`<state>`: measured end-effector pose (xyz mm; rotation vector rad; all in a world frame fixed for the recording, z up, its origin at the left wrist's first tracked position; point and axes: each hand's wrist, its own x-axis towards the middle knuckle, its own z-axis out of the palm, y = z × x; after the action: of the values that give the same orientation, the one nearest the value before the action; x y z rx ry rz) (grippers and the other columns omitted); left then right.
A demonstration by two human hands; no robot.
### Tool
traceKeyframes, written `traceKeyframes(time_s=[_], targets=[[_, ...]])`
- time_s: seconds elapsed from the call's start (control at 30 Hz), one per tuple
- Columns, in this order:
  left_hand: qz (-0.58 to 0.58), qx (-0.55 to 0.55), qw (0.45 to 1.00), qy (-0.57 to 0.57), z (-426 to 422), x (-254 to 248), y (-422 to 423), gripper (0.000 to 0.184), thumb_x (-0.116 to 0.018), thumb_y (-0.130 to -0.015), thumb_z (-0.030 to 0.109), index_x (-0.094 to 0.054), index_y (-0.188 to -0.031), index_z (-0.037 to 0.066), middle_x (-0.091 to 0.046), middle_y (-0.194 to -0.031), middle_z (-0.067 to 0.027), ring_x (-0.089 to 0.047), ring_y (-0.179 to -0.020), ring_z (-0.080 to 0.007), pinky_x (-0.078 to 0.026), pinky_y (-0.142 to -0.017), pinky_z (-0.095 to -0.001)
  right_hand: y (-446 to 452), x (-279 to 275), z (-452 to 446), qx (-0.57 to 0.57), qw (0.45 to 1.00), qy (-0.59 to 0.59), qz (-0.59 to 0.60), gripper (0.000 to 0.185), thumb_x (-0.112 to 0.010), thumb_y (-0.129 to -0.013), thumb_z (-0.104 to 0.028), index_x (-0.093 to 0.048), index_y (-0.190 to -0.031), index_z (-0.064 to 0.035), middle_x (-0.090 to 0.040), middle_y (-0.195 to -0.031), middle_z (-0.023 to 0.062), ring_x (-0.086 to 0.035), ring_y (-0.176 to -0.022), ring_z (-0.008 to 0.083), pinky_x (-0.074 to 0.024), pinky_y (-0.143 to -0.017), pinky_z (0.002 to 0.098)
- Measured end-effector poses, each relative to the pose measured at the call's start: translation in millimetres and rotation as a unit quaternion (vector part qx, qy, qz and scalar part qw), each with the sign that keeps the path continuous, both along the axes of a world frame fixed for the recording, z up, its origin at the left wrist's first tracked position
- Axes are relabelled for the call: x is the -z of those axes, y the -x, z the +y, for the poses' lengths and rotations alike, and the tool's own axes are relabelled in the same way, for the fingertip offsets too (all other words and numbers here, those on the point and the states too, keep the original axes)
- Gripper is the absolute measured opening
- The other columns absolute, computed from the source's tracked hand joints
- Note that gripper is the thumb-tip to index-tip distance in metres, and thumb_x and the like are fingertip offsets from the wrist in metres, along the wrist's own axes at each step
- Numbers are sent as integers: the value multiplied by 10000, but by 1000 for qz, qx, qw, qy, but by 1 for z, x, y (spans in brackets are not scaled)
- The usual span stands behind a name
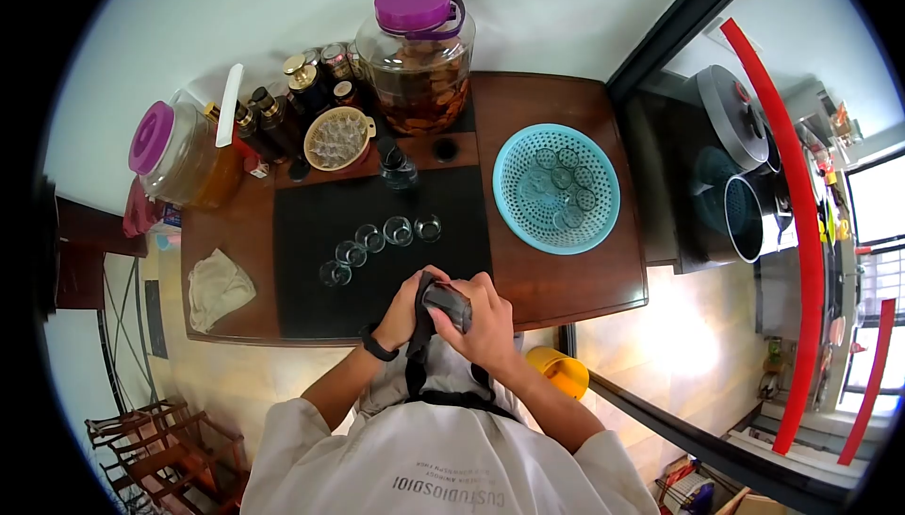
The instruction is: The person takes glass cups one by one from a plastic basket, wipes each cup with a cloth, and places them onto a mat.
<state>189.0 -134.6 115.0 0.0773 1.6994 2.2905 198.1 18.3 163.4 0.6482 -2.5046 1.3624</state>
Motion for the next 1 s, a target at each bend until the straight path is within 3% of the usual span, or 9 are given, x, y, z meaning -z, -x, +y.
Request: traceKeyframes(time_s=[0.13, 0.27, 0.33, 0.4, 0.47, 0.63, 0.7, 0.93, 1.0], targets=[[-95, 22, 992, -83, -4, -9, -3, 331, -284, -998, 203, -544, -1060, 7, -573, -895, -52, -539, -817, -113, -438, -781, -243, -5, 19, 3, -14, 973, 193, -124, 338, -658, -831, -148, -475, -1075, -2, -544, -898, 119, -566, -727, 191, -470, -643, 300], [41, -96, 994, -18, 1, -25, -8, 227, -425, -940, 106, -534, -1120, 19, -542, -1025, -67, -502, -929, -134, -407, -856, -262, -10, 2, -17, 78, 922, 315, -211, 225, -471, -963, -220, -455, -1058, -17, -528, -917, 64, -520, -722, 124, -441, -641, 278], [261, -116, 950, 130, -4, -34, -7, 261, -499, -899, 145, -539, -1127, 26, -542, -1054, -107, -482, -1018, -209, -376, -915, -324, -10, -11, -20, 72, 725, 485, -483, 318, -409, -981, -356, -463, -1022, -44, -524, -900, 32, -499, -689, 95, -427, -604, 276], [221, -49, 965, 133, -17, -31, -12, 346, -550, -849, 161, -535, -1168, 29, -529, -1124, -150, -456, -1080, -279, -332, -975, -373, -8, -3, -14, 82, 712, 465, -520, 401, -384, -957, -465, -491, -960, -78, -514, -799, 1, -429, -593, 70, -360, -535, 256], [281, 21, 952, 117, -21, -37, -11, 380, -552, -845, 160, -532, -1202, 30, -513, -1171, -166, -457, -1109, -277, -322, -997, -369, -3, 5, -1, -55, 611, 478, -629, 417, -413, -927, -500, -516, -904, -97, -479, -693, -17, -354, -526, 73, -287, -502, 240], [193, 0, 980, 36, -15, -50, -17, 337, -545, -871, 144, -541, -1188, 29, -551, -1137, -122, -470, -1134, -237, -338, -998, -339, -11, 7, -5, -35, 620, 474, -624, 468, -413, -920, -521, -544, -989, -76, -482, -694, -21, -349, -529, 77, -294, -499, 253], [147, 0, 989, -13, -18, -42, -13, 274, -519, -883, 103, -547, -1145, 28, -556, -1110, -85, -502, -1068, -183, -371, -961, -307, -18, -10, -25, 160, 740, 441, -482, 476, -460, -944, -432, -479, -1195, -28, -532, -814, 5, -423, -621, 61, -363, -546, 251], [12, -84, 994, -70, -3, -52, 3, 208, -426, -953, 89, -531, -1118, 18, -543, -1097, -64, -499, -1033, -117, -382, -929, -245, -27, 21, -16, 22, 970, 232, -72, 350, -511, -912, -112, -393, -1207, 35, -560, -945, 95, -481, -730, 100, -391, -642, 221], [34, -101, 990, -92, 3, -53, -7, 248, -362, -970, 98, -519, -1140, 9, -526, -1149, -88, -498, -1082, -147, -371, -965, -270, -22, 25, -10, 27, 977, 203, -57, 305, -517, -894, -86, -401, -1151, 29, -554, -925, 110, -488, -753, 113, -405, -672, 241]])
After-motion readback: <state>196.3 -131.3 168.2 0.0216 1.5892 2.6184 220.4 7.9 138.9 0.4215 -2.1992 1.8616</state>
